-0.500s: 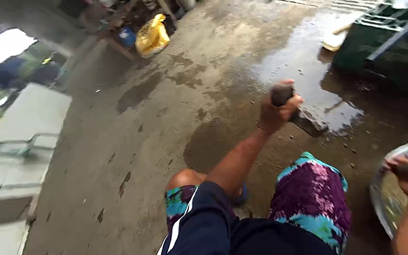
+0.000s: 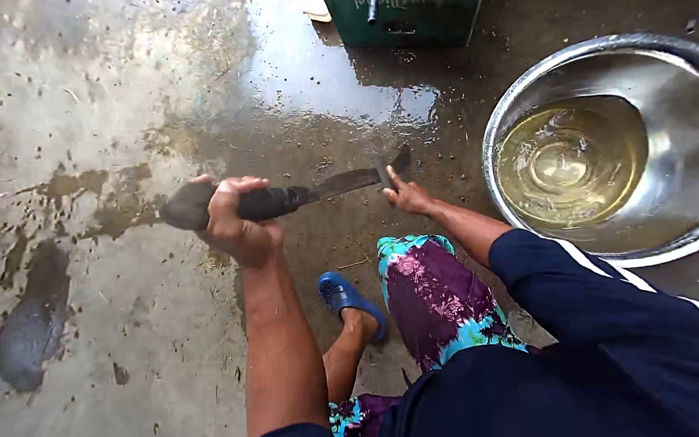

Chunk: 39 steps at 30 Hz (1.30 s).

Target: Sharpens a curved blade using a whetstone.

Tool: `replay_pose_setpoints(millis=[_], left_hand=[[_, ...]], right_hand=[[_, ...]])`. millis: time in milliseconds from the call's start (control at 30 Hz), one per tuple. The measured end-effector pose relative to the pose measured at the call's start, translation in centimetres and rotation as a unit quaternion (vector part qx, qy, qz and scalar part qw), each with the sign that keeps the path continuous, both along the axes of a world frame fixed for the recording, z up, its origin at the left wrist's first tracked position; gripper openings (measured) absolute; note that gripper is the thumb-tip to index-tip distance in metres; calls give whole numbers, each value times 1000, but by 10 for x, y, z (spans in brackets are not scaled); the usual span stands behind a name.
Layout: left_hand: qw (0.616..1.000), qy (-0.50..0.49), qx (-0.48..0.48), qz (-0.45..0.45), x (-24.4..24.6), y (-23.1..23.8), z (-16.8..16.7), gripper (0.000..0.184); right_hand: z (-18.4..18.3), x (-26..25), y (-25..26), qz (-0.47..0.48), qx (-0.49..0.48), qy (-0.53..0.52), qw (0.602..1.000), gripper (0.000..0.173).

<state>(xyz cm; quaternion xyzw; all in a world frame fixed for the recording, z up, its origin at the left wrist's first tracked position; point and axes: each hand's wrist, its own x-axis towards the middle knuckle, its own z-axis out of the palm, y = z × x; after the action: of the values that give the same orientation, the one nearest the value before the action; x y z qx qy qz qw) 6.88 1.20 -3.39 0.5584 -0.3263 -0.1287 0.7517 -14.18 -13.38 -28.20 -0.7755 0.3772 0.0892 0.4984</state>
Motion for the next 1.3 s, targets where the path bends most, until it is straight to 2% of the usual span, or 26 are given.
replay_pose_setpoints(millis=[67,133,200,267,400,467,533,600,633,733,767,800,867,933,1000,1067,1100,1133,1233,1300], left_hand=[[1000,8,-2,1,6,18,-11,20],[1000,15,-15,6,12,26,-18,19],[1000,23,-8,14,9,33,-23,18],[999,17,-10,27,6,32,-24,19],[998,29,-37,48,5,48,-33,18],[997,38,-43,49,6,48,-34,18],[997,44,-36,53,5,44,-32,19],[997,47,-24,62,1,39,-26,20],[997,43,-21,67,-1,38,-25,21],[995,33,-36,83,-2,40,-30,22],[995,34,-37,89,0,41,-31,22],[994,39,-34,94,3,38,-31,22],[993,56,-15,103,2,33,-28,22],[992,57,3,111,-6,25,-18,22],[993,41,4,112,-8,20,-14,22],[993,30,-1,117,-6,23,-19,22],[993,29,-4,118,-4,24,-21,21],[993,27,-6,115,0,23,-21,21],[992,46,9,115,0,19,-17,21],[991,54,17,124,-3,13,-10,20]], right_hand=[[-33,-2,-14,-66,38,60,995,78],[-12,8,-3,-52,42,24,997,77],[26,11,28,29,19,-66,997,78],[32,14,32,76,-11,-113,991,78],[-21,18,-18,-37,47,34,998,76],[0,21,-19,-10,41,31,999,77],[45,21,9,89,0,-67,994,77],[67,21,25,165,-31,-148,975,80],[63,21,21,163,-27,-138,977,79],[21,24,-7,63,13,-4,998,75],[19,25,-7,50,13,12,999,77],[30,27,-2,65,2,-5,998,78],[68,25,23,153,-44,-105,982,81],[80,23,32,197,-82,-186,959,82],[50,19,19,151,-85,-139,975,78],[10,12,1,65,-26,-15,997,76],[0,10,-3,37,-11,17,999,78],[5,11,-2,30,-8,14,999,79],[56,11,28,124,-70,-133,981,83],[58,12,30,159,-106,-195,962,82]])
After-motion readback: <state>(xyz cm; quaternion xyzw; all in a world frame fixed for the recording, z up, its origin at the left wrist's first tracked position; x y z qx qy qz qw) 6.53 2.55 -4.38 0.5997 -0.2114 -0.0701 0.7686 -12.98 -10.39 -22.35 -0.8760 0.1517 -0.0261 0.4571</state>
